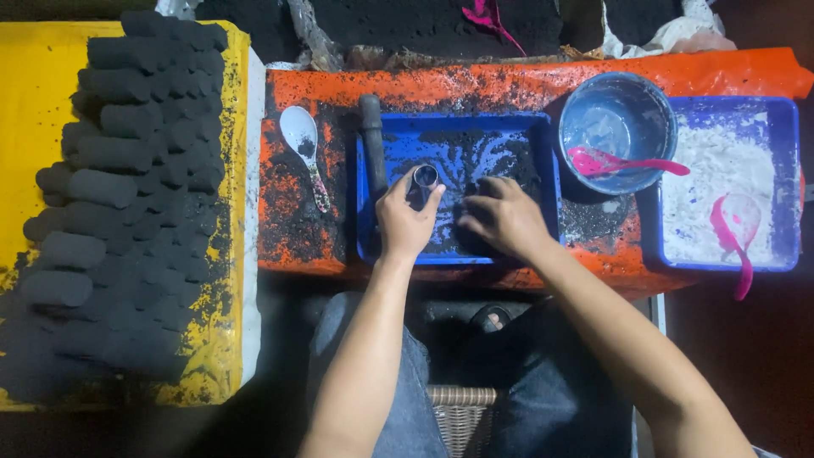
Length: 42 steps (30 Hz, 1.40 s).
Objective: The person scoops black powder into a cylindrical metal mold placed on a blue tray. They use a metal rod to press the powder into the mold, then eject the formed briquette onto a yellow tray. The person repeats this process, occasionally adding more powder to the mold.
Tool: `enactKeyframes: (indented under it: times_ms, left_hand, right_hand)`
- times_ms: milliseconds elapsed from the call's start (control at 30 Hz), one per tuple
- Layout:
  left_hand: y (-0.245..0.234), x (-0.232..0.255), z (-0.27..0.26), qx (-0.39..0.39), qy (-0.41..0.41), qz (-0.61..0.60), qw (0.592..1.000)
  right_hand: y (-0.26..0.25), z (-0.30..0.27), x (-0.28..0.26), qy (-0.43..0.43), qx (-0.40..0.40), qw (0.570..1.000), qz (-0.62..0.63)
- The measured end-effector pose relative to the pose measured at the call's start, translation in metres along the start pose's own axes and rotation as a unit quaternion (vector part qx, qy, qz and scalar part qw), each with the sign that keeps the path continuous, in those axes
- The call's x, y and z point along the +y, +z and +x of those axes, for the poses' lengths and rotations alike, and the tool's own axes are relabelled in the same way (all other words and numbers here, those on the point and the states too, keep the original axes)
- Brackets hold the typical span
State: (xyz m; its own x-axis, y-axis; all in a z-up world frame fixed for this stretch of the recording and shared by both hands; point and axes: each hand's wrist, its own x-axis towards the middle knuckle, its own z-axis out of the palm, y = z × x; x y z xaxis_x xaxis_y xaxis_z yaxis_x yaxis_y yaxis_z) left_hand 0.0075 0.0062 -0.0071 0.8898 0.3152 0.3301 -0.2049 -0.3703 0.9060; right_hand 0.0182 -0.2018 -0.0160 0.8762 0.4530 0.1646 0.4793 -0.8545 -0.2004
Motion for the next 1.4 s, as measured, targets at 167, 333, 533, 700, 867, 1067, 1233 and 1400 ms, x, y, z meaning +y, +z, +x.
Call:
enactKeyframes:
  times_ms: [167, 333, 533, 700, 867, 1067, 1233, 1400]
  left_hand:
    - [-0.002, 0.003, 0.000, -0.004, -0.013, -0.014, 1.000]
    - [-0.003, 0.007, 0.001, -0.003, -0.023, -0.016, 1.000]
    - [0.005, -0.005, -0.005, -0.036, -0.019, -0.020, 0.999]
    - [0.004, -0.001, -0.006, -0.062, -0.024, -0.030, 0.997]
    - [0.004, -0.001, -0.005, -0.053, -0.018, -0.021, 0.998]
    - [0.004, -0.001, -0.004, -0.054, -0.014, -0.025, 0.998]
    - [0.004, 0.000, -0.006, -0.065, -0.012, -0.027, 0.997]
    - [0.005, 0.000, -0.008, -0.069, 0.014, -0.034, 0.997]
  right_hand:
    - [0.019, 0.000, -0.005, -0.028, -0.048, 0.998, 0.022]
    - [0.007, 0.001, 0.028, -0.053, -0.022, 0.998, -0.011]
    - [0.004, -0.012, 0.054, 0.061, -0.015, 0.998, 0.011]
    - [-0.006, -0.011, 0.017, 0.115, -0.119, 0.986, -0.003]
    - [0.015, -0.019, 0.012, 0.077, -0.128, 0.983, -0.106]
    - [0.012, -0.020, 0.015, 0.045, -0.160, 0.982, -0.088]
    - [0.055, -0.031, 0.034, 0.013, -0.126, 0.985, -0.114]
    - [0.059, -0.042, 0.051, -0.003, -0.045, 0.992, -0.122]
